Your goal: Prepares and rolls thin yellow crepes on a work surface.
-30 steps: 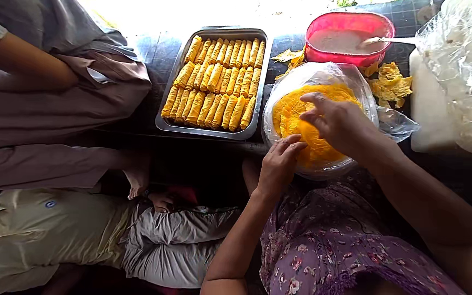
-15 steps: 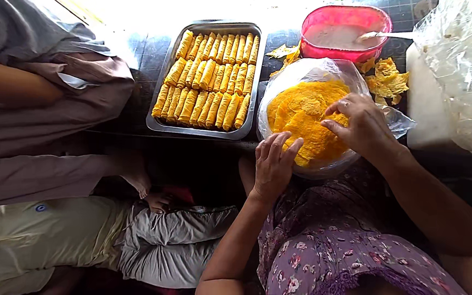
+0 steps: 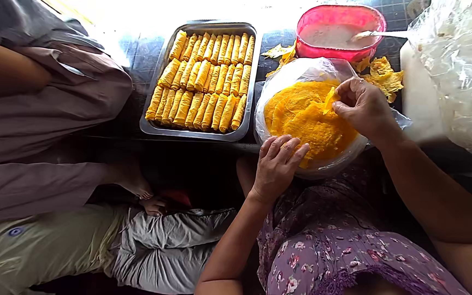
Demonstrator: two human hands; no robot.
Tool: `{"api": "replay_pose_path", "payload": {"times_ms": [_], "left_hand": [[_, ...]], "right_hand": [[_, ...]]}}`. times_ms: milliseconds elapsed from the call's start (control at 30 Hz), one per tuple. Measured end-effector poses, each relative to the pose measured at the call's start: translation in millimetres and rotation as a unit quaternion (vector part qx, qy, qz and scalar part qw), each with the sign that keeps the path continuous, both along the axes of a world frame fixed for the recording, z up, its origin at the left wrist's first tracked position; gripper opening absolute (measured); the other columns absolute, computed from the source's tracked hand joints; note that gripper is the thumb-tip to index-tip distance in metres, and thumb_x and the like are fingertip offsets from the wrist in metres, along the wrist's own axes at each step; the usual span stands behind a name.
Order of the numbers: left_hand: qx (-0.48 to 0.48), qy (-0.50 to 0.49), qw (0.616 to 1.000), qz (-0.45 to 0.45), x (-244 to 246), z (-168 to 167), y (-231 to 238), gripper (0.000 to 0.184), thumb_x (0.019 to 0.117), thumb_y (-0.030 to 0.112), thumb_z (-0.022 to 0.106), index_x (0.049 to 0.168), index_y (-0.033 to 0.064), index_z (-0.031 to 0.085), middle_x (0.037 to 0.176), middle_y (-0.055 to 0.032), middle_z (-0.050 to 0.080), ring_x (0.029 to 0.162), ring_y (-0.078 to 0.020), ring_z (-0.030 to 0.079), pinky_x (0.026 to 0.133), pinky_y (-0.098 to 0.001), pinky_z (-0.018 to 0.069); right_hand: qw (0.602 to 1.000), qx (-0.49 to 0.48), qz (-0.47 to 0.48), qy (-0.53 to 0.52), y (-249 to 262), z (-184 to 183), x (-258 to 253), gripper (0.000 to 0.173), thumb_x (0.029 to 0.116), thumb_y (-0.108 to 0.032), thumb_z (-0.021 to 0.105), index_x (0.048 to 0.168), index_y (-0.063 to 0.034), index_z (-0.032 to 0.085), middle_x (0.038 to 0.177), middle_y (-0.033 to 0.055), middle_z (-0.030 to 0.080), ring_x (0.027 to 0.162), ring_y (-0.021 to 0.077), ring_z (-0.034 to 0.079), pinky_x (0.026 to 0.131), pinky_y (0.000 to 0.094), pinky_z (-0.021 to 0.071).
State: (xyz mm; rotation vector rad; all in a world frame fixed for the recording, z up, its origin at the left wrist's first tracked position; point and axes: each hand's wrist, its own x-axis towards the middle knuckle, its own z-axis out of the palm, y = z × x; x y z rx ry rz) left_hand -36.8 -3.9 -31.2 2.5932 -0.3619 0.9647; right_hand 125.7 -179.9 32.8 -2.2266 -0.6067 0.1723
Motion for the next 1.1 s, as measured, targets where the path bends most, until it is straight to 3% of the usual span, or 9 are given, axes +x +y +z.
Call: {"api": "replay_pose_path", "payload": {"times_ms": [167, 400, 533, 633, 767, 833, 933, 1000, 1100], "left_hand": [[0.006, 0.010, 0.999, -0.030, 0.7, 1.2, 1.8, 0.024, 0.0931, -0.001, 0.062, 0.106, 0.0121, 0.078, 0.111, -0.0091, 0.074, 0.114, -0.0257, 0.066, 0.111, -0.0431, 0.0417], [0.003, 0.014, 0.999, -0.032, 1.0, 1.4, 0.9, 0.018, 0.0930, 0.005, 0.066, 0.104, 0.0107, 0.078, 0.110, -0.0095, 0.074, 0.113, -0.0269, 0.066, 0.105, -0.0419, 0.0457], [-0.008, 0.024, 0.999, -0.021, 1.9, 1.7, -1.5, 0.016, 0.0922, 0.005, 0.066, 0.101, 0.0105, 0.079, 0.107, -0.0090, 0.075, 0.111, -0.0270, 0.067, 0.104, -0.0414, 0.0470], [-0.010, 0.027, 0.999, -0.018, 1.6, 1.2, -2.5, 0.016, 0.0915, 0.004, 0.067, 0.100, 0.0104, 0.079, 0.107, -0.0089, 0.075, 0.112, -0.0274, 0.067, 0.103, -0.0414, 0.0477], [-0.010, 0.028, 0.999, -0.021, 1.2, 2.1, -2.8, 0.018, 0.0916, 0.003, 0.066, 0.102, 0.0100, 0.078, 0.107, -0.0089, 0.075, 0.113, -0.0281, 0.067, 0.104, -0.0414, 0.0484], [-0.011, 0.028, 0.999, -0.022, 1.4, 3.2, -2.6, 0.019, 0.0916, 0.002, 0.065, 0.105, 0.0082, 0.077, 0.108, -0.0097, 0.075, 0.113, -0.0281, 0.067, 0.102, -0.0401, 0.0494], [-0.020, 0.024, 0.999, -0.028, 0.7, 2.7, -1.8, 0.018, 0.0906, 0.000, 0.065, 0.103, 0.0057, 0.075, 0.111, -0.0125, 0.074, 0.114, -0.0291, 0.067, 0.100, -0.0384, 0.0526], [-0.039, 0.023, 0.999, -0.030, -0.3, 1.0, -1.7, 0.015, 0.0899, 0.001, 0.066, 0.100, 0.0054, 0.077, 0.114, -0.0153, 0.072, 0.116, -0.0301, 0.066, 0.102, -0.0379, 0.0518], [-0.069, 0.017, 0.997, -0.033, -0.3, -1.6, -1.8, 0.014, 0.0896, 0.002, 0.068, 0.098, 0.0054, 0.078, 0.113, -0.0160, 0.071, 0.117, -0.0302, 0.064, 0.104, -0.0357, 0.0495]], "right_hand": [[0.999, -0.032, 0.004, -0.033, -11.2, -2.6, -2.7, 0.016, 0.0953, -0.003, 0.060, 0.109, 0.0027, 0.066, 0.094, 0.0171, 0.068, 0.079, 0.0245, 0.065, 0.074, 0.0446, 0.0535], [0.993, 0.107, -0.018, 0.046, -19.8, -7.2, -8.7, 0.018, 0.0934, -0.002, 0.060, 0.111, 0.0025, 0.060, 0.090, 0.0050, 0.066, 0.074, 0.0015, 0.064, 0.071, 0.0196, 0.0548], [0.971, 0.196, -0.047, 0.128, -17.0, -4.3, -0.8, 0.013, 0.0934, 0.004, 0.059, 0.104, -0.0030, 0.056, 0.079, -0.0028, 0.066, 0.062, 0.0026, 0.066, 0.061, 0.0207, 0.0591], [0.986, 0.140, -0.070, 0.057, -13.0, -3.8, 9.4, 0.015, 0.0934, 0.002, 0.058, 0.108, 0.0023, 0.056, 0.083, 0.0028, 0.060, 0.060, 0.0020, 0.059, 0.060, 0.0201, 0.0542], [0.989, 0.020, -0.111, -0.092, -7.7, -6.5, 23.8, 0.021, 0.0997, -0.002, 0.047, 0.115, 0.0060, 0.060, 0.098, 0.0170, 0.064, 0.075, 0.0176, 0.064, 0.071, 0.0334, 0.0548], [0.975, -0.067, -0.140, -0.158, -3.2, -7.9, 25.7, 0.028, 0.0999, 0.003, 0.043, 0.116, 0.0101, 0.064, 0.119, 0.0295, 0.062, 0.107, 0.0385, 0.065, 0.094, 0.0472, 0.0515], [0.959, -0.201, -0.164, -0.118, -4.5, -8.3, 25.5, 0.035, 0.1007, 0.002, 0.042, 0.129, 0.0151, 0.058, 0.150, 0.0379, 0.038, 0.137, 0.0543, 0.043, 0.112, 0.0585, 0.0386], [0.952, -0.252, -0.155, -0.081, -7.6, -7.1, 22.3, 0.039, 0.1014, 0.001, 0.041, 0.136, 0.0166, 0.053, 0.160, 0.0387, 0.024, 0.144, 0.0570, 0.033, 0.115, 0.0610, 0.0334], [0.949, -0.259, -0.153, -0.089, -14.5, -11.7, 20.1, 0.041, 0.1014, 0.003, 0.040, 0.138, 0.0163, 0.049, 0.144, 0.0402, 0.047, 0.135, 0.0568, 0.046, 0.109, 0.0646, 0.0370]]}}
